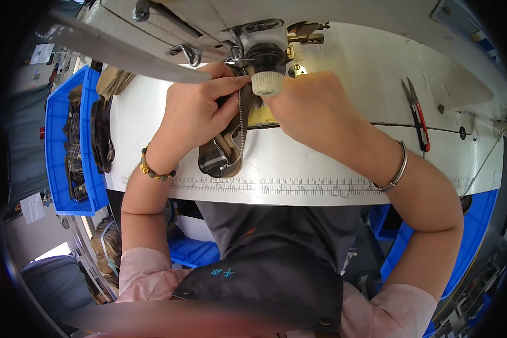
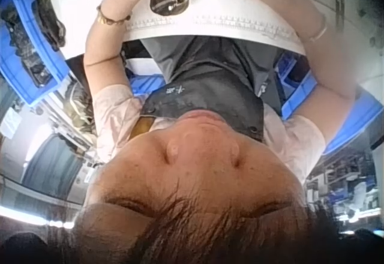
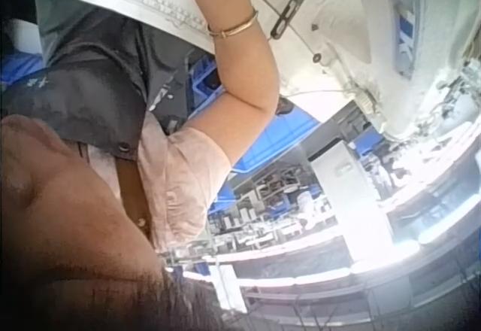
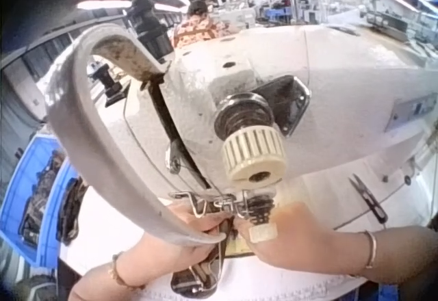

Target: Sewing together fabric and leather component pieces using an industrial sewing machine.

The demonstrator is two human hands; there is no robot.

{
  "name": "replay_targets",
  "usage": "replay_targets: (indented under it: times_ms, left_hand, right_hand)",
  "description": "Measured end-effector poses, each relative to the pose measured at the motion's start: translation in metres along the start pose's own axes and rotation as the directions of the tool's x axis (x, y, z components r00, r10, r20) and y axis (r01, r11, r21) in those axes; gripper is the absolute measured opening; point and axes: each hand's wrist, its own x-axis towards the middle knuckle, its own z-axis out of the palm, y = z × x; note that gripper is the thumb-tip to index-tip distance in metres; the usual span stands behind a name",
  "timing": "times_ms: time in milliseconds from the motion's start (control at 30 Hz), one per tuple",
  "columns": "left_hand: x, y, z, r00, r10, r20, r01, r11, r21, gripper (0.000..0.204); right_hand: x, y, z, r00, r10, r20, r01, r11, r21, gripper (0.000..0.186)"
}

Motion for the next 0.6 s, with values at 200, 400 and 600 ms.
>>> replay_targets:
  times_ms: [200, 400, 600]
  left_hand:
    - [0.002, -0.001, 0.003, 1.000, 0.015, 0.007, -0.015, 1.000, 0.027, 0.026]
    - [0.003, -0.004, -0.001, 1.000, 0.030, -0.005, -0.030, 0.999, 0.022, 0.023]
    - [0.004, -0.005, 0.000, 1.000, 0.027, -0.002, -0.027, 0.998, 0.052, 0.025]
  right_hand:
    - [-0.002, 0.002, 0.010, 0.998, -0.021, -0.054, 0.020, 1.000, -0.008, 0.010]
    - [0.002, -0.001, 0.004, 0.999, 0.002, -0.038, 0.000, 0.999, 0.036, 0.010]
    - [0.004, -0.002, 0.004, 0.998, 0.018, -0.067, -0.015, 0.999, 0.038, 0.011]
